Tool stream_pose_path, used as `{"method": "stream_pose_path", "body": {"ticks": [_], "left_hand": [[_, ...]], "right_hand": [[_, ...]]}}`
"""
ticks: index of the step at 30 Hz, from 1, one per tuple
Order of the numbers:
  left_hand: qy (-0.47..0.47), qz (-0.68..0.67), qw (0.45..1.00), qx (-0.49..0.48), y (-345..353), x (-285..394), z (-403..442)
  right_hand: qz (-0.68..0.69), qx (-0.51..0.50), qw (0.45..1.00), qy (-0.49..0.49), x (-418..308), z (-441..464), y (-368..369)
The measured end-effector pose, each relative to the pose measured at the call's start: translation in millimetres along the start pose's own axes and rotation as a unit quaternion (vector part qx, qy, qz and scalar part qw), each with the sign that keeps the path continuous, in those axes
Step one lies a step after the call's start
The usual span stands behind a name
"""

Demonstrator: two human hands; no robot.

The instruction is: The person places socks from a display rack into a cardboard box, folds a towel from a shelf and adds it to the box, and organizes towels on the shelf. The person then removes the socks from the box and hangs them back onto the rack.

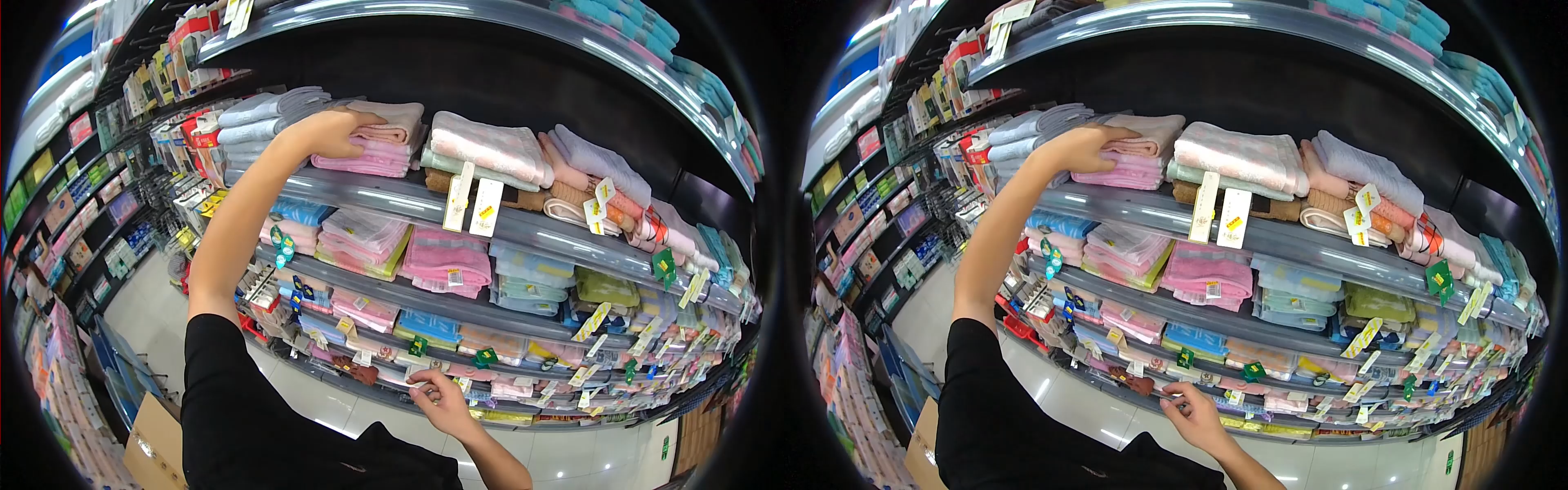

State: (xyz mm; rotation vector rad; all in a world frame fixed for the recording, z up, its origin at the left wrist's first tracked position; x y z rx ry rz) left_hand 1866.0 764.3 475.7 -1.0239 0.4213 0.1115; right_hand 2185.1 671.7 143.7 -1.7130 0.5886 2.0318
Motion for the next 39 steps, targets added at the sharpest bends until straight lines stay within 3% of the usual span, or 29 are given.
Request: {"method": "stream_pose_path", "body": {"ticks": [7,13,22,25,27,30,33,39], "left_hand": [[-0.062,0.051,0.994,-0.081,10,5,-2],[-0.036,0.103,0.994,-0.027,1,19,-6],[-0.06,0.056,0.996,-0.044,-26,30,-22],[-0.052,0.034,0.998,-0.009,-29,29,-16],[0.007,0.046,0.998,0.034,-29,36,-13],[0.013,0.071,0.997,0.024,-25,36,-11],[-0.018,0.067,0.997,-0.046,-20,27,-6],[-0.077,0.03,0.997,-0.002,-37,-3,-4]], "right_hand": [[-0.006,-0.023,1.0,0.01,11,-1,2],[-0.026,-0.038,0.999,0.014,20,-5,4],[-0.077,-0.097,0.991,0.058,31,-18,8],[-0.081,-0.115,0.988,0.062,29,-18,12],[-0.083,-0.133,0.985,0.066,29,-18,15],[-0.094,-0.146,0.982,0.069,29,-18,19],[-0.101,-0.15,0.98,0.081,28,-17,21],[-0.092,-0.146,0.982,0.075,29,-9,25]]}}
Point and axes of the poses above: each hand's wrist, its own z-axis towards the middle knuckle, its own y-axis out of the palm, x = y × z, the point moved 8 cm from there along z, towards the middle knuckle, and after that the axes turned 13 degrees about z, right-handed, at the moved point
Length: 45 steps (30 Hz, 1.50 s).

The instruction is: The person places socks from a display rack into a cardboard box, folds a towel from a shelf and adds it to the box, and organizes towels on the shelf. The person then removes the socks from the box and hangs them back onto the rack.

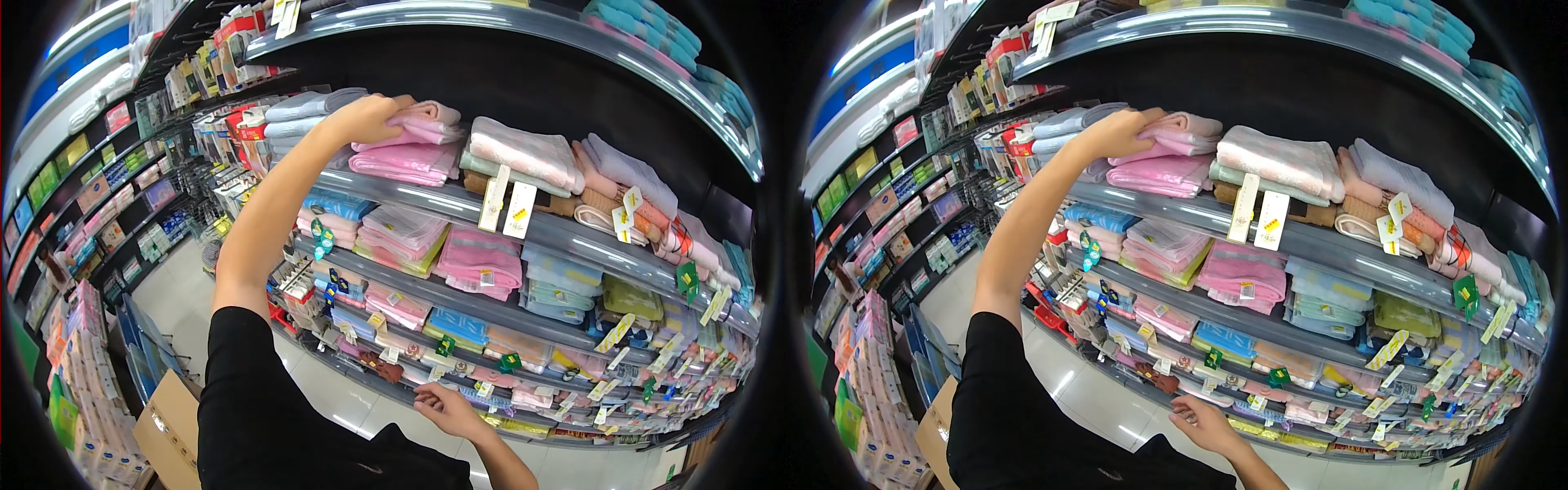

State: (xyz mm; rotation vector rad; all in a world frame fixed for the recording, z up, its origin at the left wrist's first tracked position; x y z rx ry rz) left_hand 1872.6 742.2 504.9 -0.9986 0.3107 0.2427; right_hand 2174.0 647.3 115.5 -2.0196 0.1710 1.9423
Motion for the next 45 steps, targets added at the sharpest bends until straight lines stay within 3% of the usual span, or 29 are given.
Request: {"method": "stream_pose_path", "body": {"ticks": [3,5,7,8,10,13,16,18,20,24,32,34,37,41,45], "left_hand": [[-0.009,-0.061,0.997,0.042,-12,-17,-1],[-0.002,-0.054,0.997,0.058,-6,-23,-2],[0.0,-0.044,0.996,0.075,-4,-23,-10],[-0.012,-0.036,0.997,0.066,-2,-16,-15],[-0.035,-0.019,0.999,0.024,13,-3,-21],[0.042,0.018,0.992,0.118,22,8,-29],[-0.012,0.029,0.995,0.095,20,-3,-27],[-0.04,0.037,0.997,0.061,27,-18,-20],[-0.066,0.001,0.987,0.144,20,-36,-20],[-0.129,-0.026,0.977,0.167,16,-59,-11],[-0.173,-0.02,0.979,0.108,7,-65,-1],[-0.17,-0.015,0.978,0.123,3,-65,-1],[-0.151,-0.002,0.973,0.177,-3,-61,-5],[-0.081,0.049,0.961,0.26,2,-43,-8],[-0.075,0.071,0.975,0.196,5,-15,-10]], "right_hand": [[-0.067,0.04,0.995,-0.065,-36,9,-13],[-0.151,0.113,0.958,-0.217,-90,22,-31],[-0.235,0.17,0.902,-0.321,-165,34,-47],[-0.274,0.196,0.837,-0.432,-211,38,-50],[-0.354,0.231,0.757,-0.498,-265,64,-59],[-0.483,0.253,0.69,-0.476,-311,127,-75],[-0.603,0.205,0.671,-0.38,-320,185,-83],[-0.622,0.19,0.666,-0.364,-325,200,-81],[-0.639,0.175,0.663,-0.349,-331,209,-77],[-0.655,0.149,0.674,-0.308,-339,218,-81],[-0.714,0.158,0.632,-0.259,-334,240,-104],[-0.718,0.161,0.63,-0.25,-345,232,-103],[-0.754,0.224,0.552,-0.277,-363,213,-101],[-0.787,0.19,0.541,-0.23,-324,218,-107],[-0.821,0.157,0.525,-0.158,-318,220,-100]]}}
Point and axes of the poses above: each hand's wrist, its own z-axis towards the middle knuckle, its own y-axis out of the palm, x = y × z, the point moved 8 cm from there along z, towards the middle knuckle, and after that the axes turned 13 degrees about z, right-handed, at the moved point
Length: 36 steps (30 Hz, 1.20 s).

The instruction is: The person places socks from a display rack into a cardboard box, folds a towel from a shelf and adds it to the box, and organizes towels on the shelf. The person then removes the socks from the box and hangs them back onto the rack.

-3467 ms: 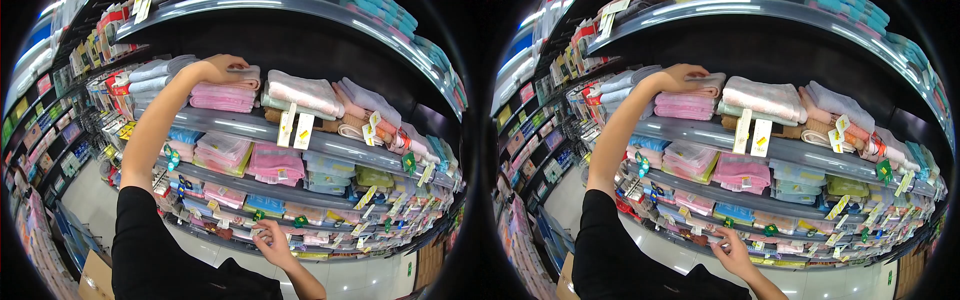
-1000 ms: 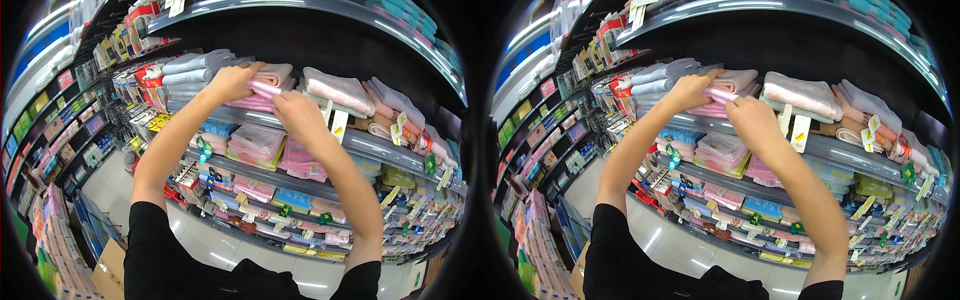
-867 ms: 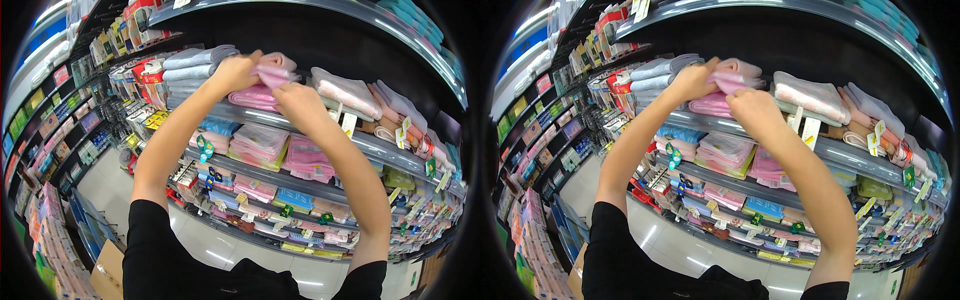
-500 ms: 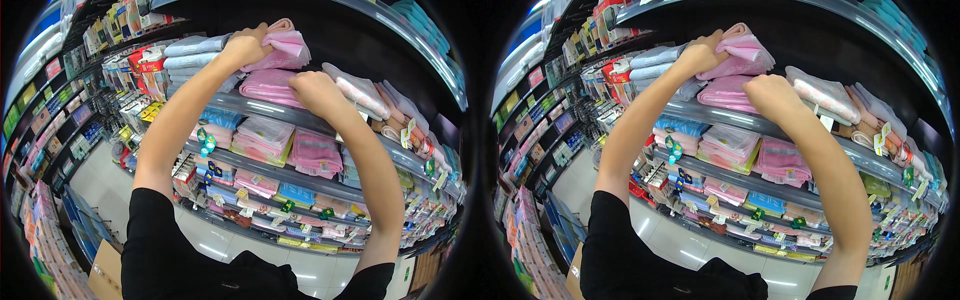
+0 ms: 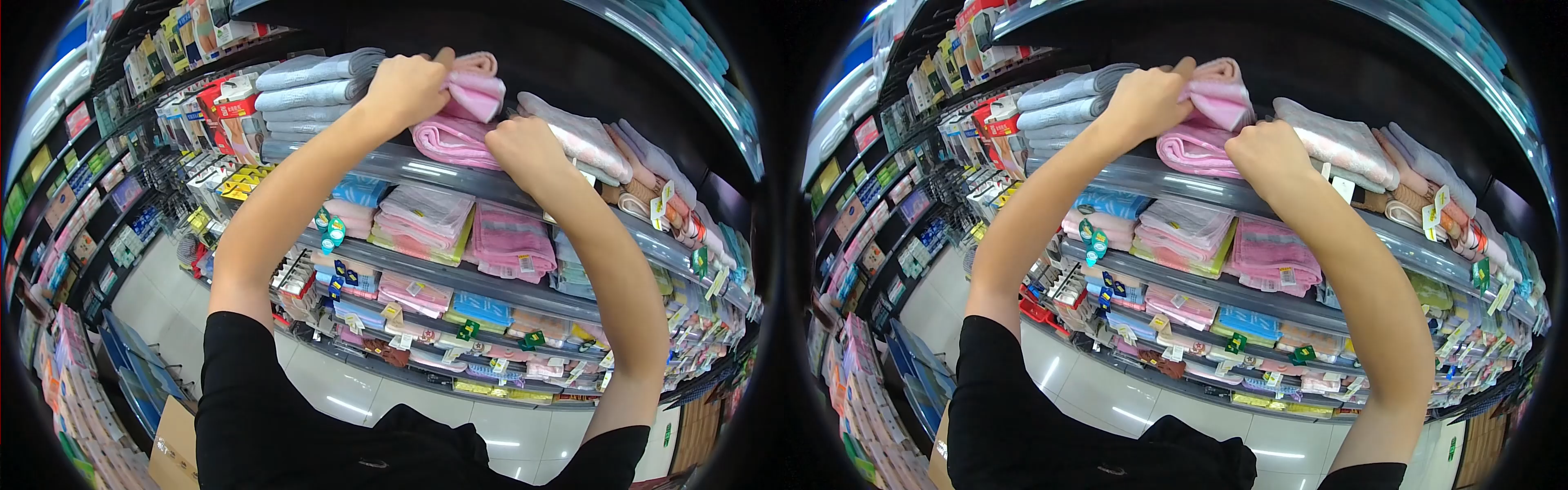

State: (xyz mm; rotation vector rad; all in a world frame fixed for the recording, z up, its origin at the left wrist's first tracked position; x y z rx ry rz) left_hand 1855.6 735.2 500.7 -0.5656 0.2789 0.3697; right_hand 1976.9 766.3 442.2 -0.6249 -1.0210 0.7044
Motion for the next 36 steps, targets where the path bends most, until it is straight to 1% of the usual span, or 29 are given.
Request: {"method": "stream_pose_path", "body": {"ticks": [1,3,5,7,8,9,11,16,18,19,21,22,24,25,27,28,29,31,33,35,36], "left_hand": [[0.0,0.0,1.0,-0.001,-2,6,-3],[0.048,0.007,0.998,-0.027,-3,21,-9],[0.062,0.005,0.997,-0.047,-5,26,-17],[0.083,-0.025,0.993,-0.076,-2,28,-26],[0.068,-0.03,0.992,-0.098,2,25,-29],[0.07,-0.032,0.992,-0.098,2,22,-30],[0.08,-0.022,0.989,-0.12,10,15,-33],[0.077,-0.016,0.989,-0.128,8,16,-33],[0.06,-0.043,0.995,-0.07,-3,17,-29],[0.058,-0.043,0.995,-0.069,-5,19,-27],[0.008,-0.032,0.998,-0.052,-8,16,-22],[0.004,-0.034,0.998,-0.053,-5,15,-21],[-0.08,-0.036,0.996,-0.027,-3,-2,-14],[-0.083,-0.036,0.995,-0.029,0,-4,-11],[-0.135,-0.058,0.989,0.018,-4,-14,-4],[-0.134,-0.054,0.989,0.026,-4,-10,0],[-0.13,-0.055,0.99,0.025,-2,-2,1],[-0.042,0.023,0.999,0.0,4,33,0],[0.072,0.043,0.995,-0.056,15,64,-12],[0.059,0.049,0.995,-0.067,15,64,-13],[0.064,0.047,0.995,-0.067,12,63,-13]], "right_hand": [[0.018,-0.018,1.0,0.012,2,1,2],[0.036,-0.034,0.999,0.023,7,2,7],[0.101,0.021,0.995,0.002,10,-1,4],[0.121,0.027,0.992,0.0,11,-3,0],[0.142,0.033,0.989,-0.002,12,-6,-1],[0.142,0.032,0.989,0.0,13,-7,0],[0.144,0.06,0.988,-0.012,13,-9,-3],[0.107,0.033,0.994,0.02,13,-4,0],[0.102,0.022,0.994,0.031,13,-2,0],[0.12,0.014,0.992,0.037,13,-4,-1],[0.136,0.004,0.99,0.04,16,-6,-3],[0.135,-0.011,0.99,0.042,18,-8,-1],[0.134,-0.027,0.99,0.04,17,-10,3],[0.132,-0.022,0.99,0.047,16,-10,4],[0.133,-0.018,0.99,0.053,14,-11,4],[0.123,-0.021,0.991,0.049,13,-11,3],[0.113,-0.023,0.992,0.047,13,-11,2],[0.121,-0.023,0.991,0.051,15,-12,5],[0.127,-0.024,0.99,0.05,16,-14,11],[0.115,0.042,0.992,0.027,15,-20,7],[0.115,0.041,0.992,0.032,17,-23,10]]}}
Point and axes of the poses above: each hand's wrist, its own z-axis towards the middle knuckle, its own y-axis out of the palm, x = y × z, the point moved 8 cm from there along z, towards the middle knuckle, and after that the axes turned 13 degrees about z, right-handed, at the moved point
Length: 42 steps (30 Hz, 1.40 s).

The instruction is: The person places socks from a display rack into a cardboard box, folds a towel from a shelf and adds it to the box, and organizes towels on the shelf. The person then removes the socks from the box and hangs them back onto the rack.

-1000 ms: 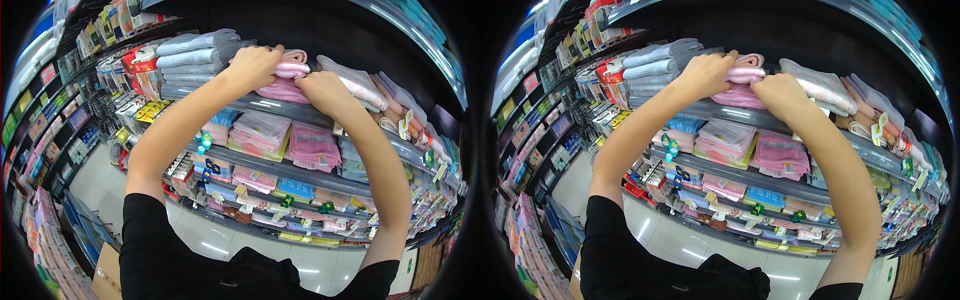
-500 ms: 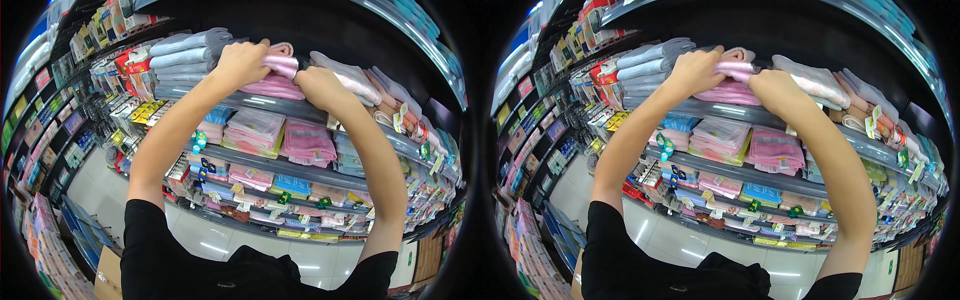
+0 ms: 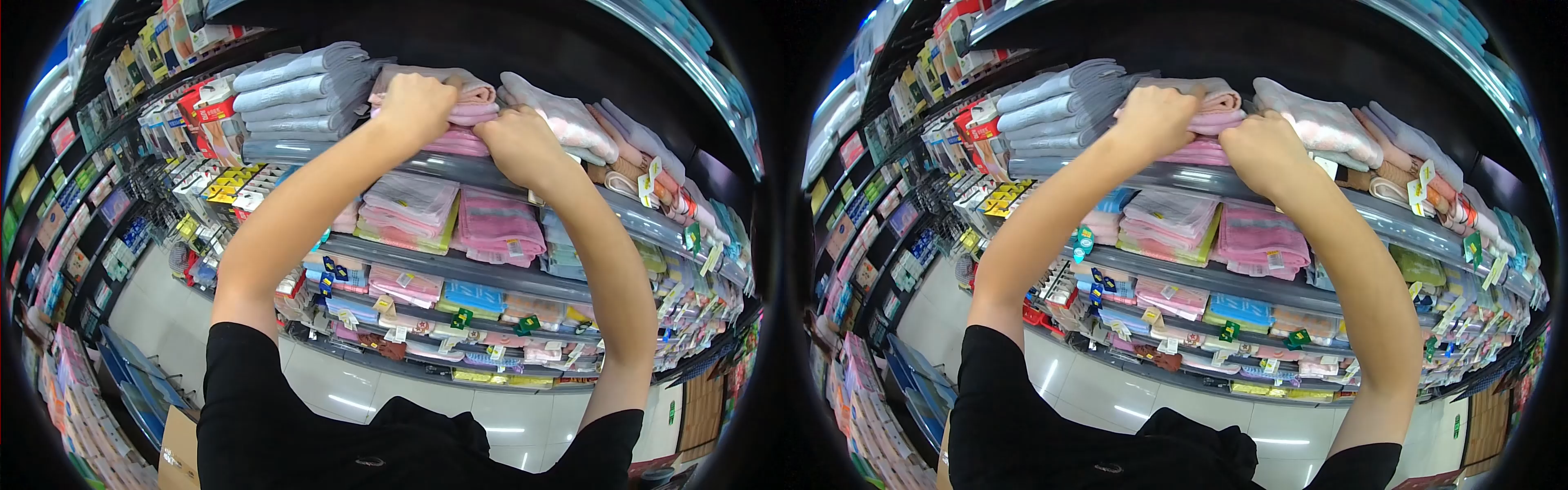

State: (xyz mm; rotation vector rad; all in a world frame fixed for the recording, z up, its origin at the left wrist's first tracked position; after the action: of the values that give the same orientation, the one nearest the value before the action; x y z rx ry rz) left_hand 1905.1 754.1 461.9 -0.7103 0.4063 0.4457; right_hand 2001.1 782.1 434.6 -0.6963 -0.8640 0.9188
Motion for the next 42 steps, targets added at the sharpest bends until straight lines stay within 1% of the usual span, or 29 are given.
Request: {"method": "stream_pose_path", "body": {"ticks": [2,5,6,8,9,11,12,14,15,17,18,20,21,23,24,25,27,28,29,30,31,32,33,34,35,37,39,41,42], "left_hand": [[0.024,-0.01,0.999,-0.028,-1,-5,0],[0.022,-0.011,0.998,-0.052,3,-7,-2],[0.023,-0.011,0.998,-0.052,-1,-7,-4],[0.017,-0.02,0.995,-0.095,-3,-9,-11],[0.017,-0.02,0.995,-0.095,-1,-11,-13],[0.045,-0.036,0.998,-0.037,-5,-14,-19],[0.047,-0.037,0.998,-0.036,-6,-17,-19],[0.053,-0.04,0.991,-0.116,3,-25,-17],[0.056,-0.044,0.991,-0.116,6,-33,-17],[0.079,-0.094,0.986,-0.11,12,-46,-21],[0.084,-0.098,0.986,-0.108,11,-51,-23],[0.07,-0.153,0.973,-0.158,13,-57,-28],[0.077,-0.158,0.972,-0.155,15,-56,-31],[0.064,-0.145,0.982,-0.104,12,-52,-36],[0.037,-0.133,0.983,-0.117,9,-47,-39],[0.039,-0.136,0.983,-0.115,10,-40,-43],[0.029,-0.073,0.996,0.033,-7,-29,-52],[-0.003,-0.072,0.997,0.005,-6,-26,-57],[0.007,-0.083,0.996,0.01,-6,-19,-62],[-0.01,-0.07,0.997,0.032,-7,-21,-65],[-0.026,-0.058,0.996,0.055,-7,-22,-66],[-0.014,-0.07,0.996,0.062,-8,-17,-65],[-0.033,-0.046,0.997,0.054,-7,-18,-65],[-0.051,-0.022,0.998,0.042,-6,-18,-67],[-0.039,-0.03,0.998,0.042,-2,-14,-70],[-0.092,-0.024,0.992,0.088,-4,-11,-74],[-0.158,-0.001,0.978,0.134,-27,15,-93],[-0.109,-0.064,0.97,0.21,-64,65,-122],[-0.062,-0.113,0.965,0.227,-71,97,-141]], "right_hand": [[-0.039,0.104,0.992,-0.061,-7,-6,-13],[-0.057,0.146,0.985,-0.065,-6,-8,-20],[-0.057,0.146,0.986,-0.064,-7,-6,-21],[-0.036,0.112,0.993,0.012,5,1,-23],[-0.036,0.111,0.993,0.012,1,-1,-32],[0.039,0.248,0.967,0.032,-2,-17,-72],[0.056,0.311,0.949,-0.009,-4,-27,-82],[0.082,0.336,0.938,-0.011,-4,-44,-92],[0.11,0.362,0.925,-0.016,-5,-56,-100],[0.112,0.36,0.926,-0.016,-12,-78,-104],[0.157,0.357,0.921,-0.005,-13,-92,-101],[0.236,0.342,0.909,0.021,-24,-125,-89],[0.272,0.328,0.904,0.034,-37,-143,-76],[0.331,0.272,0.901,0.064,-71,-174,-44],[0.362,0.242,0.897,0.073,-88,-189,-26],[0.394,0.211,0.891,0.083,-105,-201,-5],[0.46,0.188,0.86,0.112,-135,-227,46],[0.494,0.172,0.842,0.131,-150,-246,78],[0.524,0.158,0.823,0.153,-164,-268,106],[0.515,0.164,0.825,0.167,-175,-289,122],[0.558,0.141,0.785,0.23,-183,-310,145],[0.598,0.119,0.737,0.291,-187,-328,162],[0.592,0.127,0.736,0.303,-187,-340,162],[0.612,0.094,0.696,0.363,-188,-357,172],[0.631,0.06,0.65,0.42,-194,-374,181],[0.622,0.107,0.645,0.431,-190,-396,175],[0.636,0.091,0.592,0.486,-184,-420,173],[0.625,0.11,0.6,0.487,-183,-445,177],[0.621,0.113,0.606,0.483,-184,-456,180]]}}
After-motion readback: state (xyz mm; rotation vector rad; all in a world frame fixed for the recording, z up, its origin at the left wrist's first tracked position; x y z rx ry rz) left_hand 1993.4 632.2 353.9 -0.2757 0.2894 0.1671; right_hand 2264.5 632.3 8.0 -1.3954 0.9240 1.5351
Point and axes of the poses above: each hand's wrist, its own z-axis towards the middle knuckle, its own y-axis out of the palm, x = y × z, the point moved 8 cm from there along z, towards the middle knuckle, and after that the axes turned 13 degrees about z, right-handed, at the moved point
